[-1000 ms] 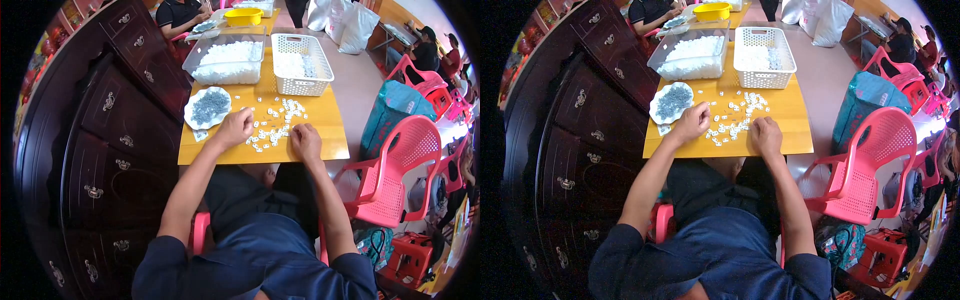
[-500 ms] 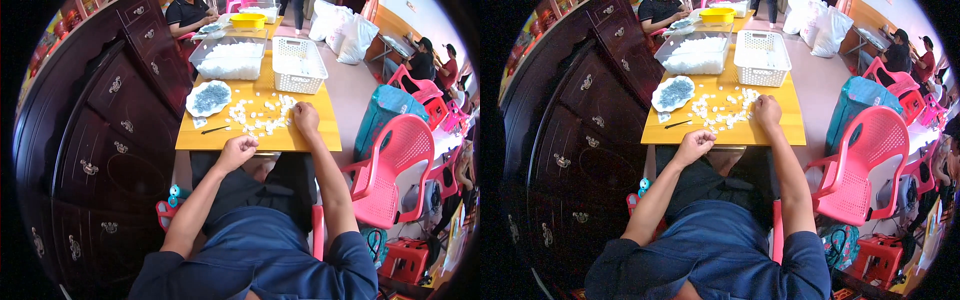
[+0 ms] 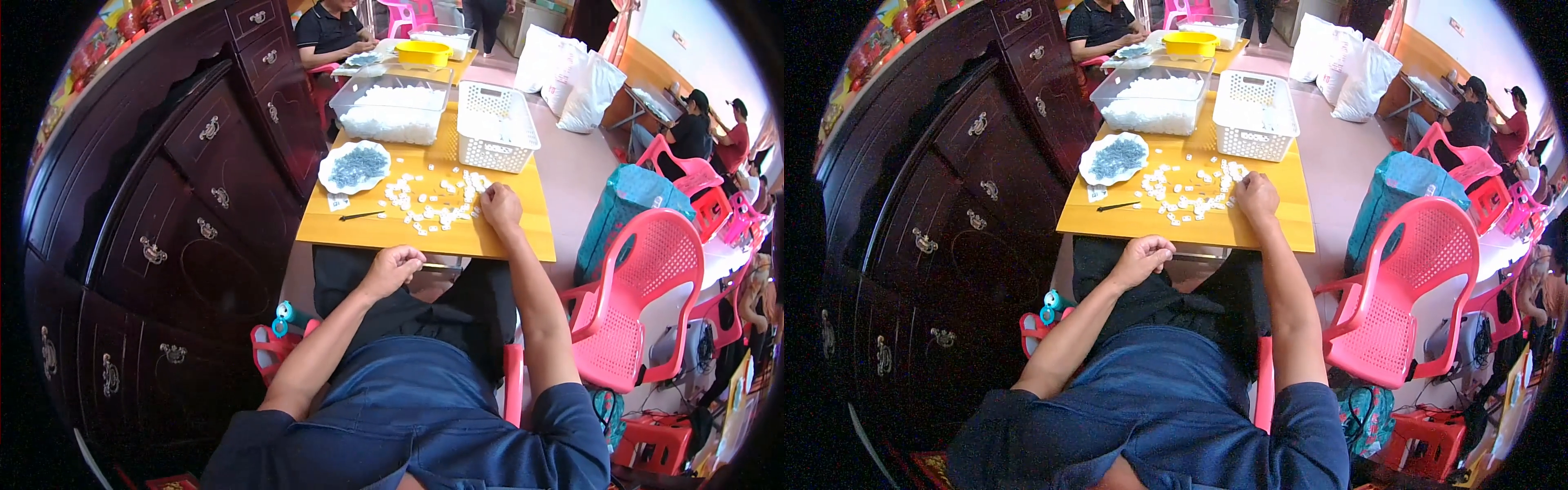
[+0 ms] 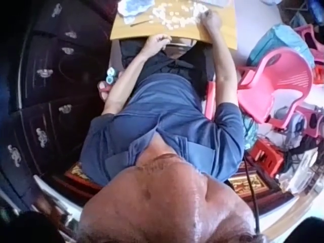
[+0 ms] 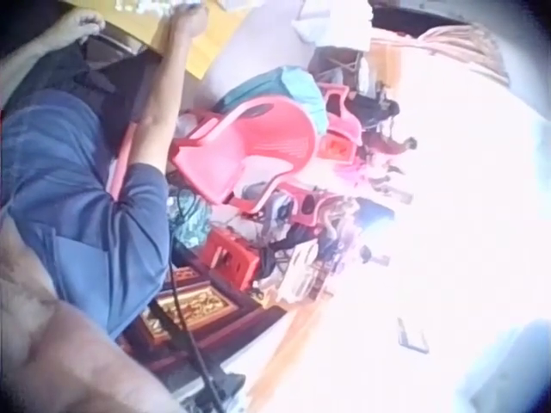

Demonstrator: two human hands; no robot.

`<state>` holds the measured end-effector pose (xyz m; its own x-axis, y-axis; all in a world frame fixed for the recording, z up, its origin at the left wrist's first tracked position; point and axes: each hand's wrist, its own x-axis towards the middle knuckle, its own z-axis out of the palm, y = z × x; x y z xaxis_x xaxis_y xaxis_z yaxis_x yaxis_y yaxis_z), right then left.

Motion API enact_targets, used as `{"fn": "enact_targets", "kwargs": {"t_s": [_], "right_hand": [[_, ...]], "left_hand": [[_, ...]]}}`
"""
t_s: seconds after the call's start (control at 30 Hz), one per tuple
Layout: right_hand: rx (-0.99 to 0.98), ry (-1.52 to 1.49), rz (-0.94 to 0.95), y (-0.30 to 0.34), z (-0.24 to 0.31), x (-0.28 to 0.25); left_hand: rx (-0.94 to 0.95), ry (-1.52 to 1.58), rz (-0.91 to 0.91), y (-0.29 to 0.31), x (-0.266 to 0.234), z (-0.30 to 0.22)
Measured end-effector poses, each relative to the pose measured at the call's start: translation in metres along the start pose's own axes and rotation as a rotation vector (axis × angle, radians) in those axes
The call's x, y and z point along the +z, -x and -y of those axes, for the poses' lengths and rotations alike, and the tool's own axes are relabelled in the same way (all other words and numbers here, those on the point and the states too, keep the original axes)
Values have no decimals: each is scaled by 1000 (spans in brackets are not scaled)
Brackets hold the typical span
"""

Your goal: Assembling small plastic components by inserting small metal pins into them manually at a table.

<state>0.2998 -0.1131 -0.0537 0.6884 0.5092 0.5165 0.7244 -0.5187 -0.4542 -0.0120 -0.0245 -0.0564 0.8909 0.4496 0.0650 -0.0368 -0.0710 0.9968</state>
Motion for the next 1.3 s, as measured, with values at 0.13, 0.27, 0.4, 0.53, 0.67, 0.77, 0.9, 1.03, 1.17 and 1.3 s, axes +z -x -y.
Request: {"fn": "enact_targets", "kwargs": {"t_s": [0.13,0.27,0.4,0.53,0.67,0.77,0.9,1.03,1.17,1.3], "right_hand": [[-37,-73,12,5,1,-7],[149,-348,-78,19,-1,-21],[233,-686,-59,45,-6,-37],[325,-1021,230,71,46,-79],[329,-1196,427,99,103,-100],[332,-1288,507,116,126,-100],[471,-1429,646,133,134,-97],[524,-1543,679,140,132,-92],[568,-1655,843,140,131,-95],[604,-1707,899,140,125,-88]], "left_hand": [[5,47,1,1,-2,6],[-5,52,-9,2,-2,5],[-22,54,6,-1,2,1],[-24,122,-16,2,-2,-7],[33,219,-69,2,1,-37],[98,214,-122,3,5,-61],[245,122,-150,9,4,-75],[292,81,-106,9,9,-74],[261,116,-39,10,10,-69],[255,77,-42,10,12,-66]]}}
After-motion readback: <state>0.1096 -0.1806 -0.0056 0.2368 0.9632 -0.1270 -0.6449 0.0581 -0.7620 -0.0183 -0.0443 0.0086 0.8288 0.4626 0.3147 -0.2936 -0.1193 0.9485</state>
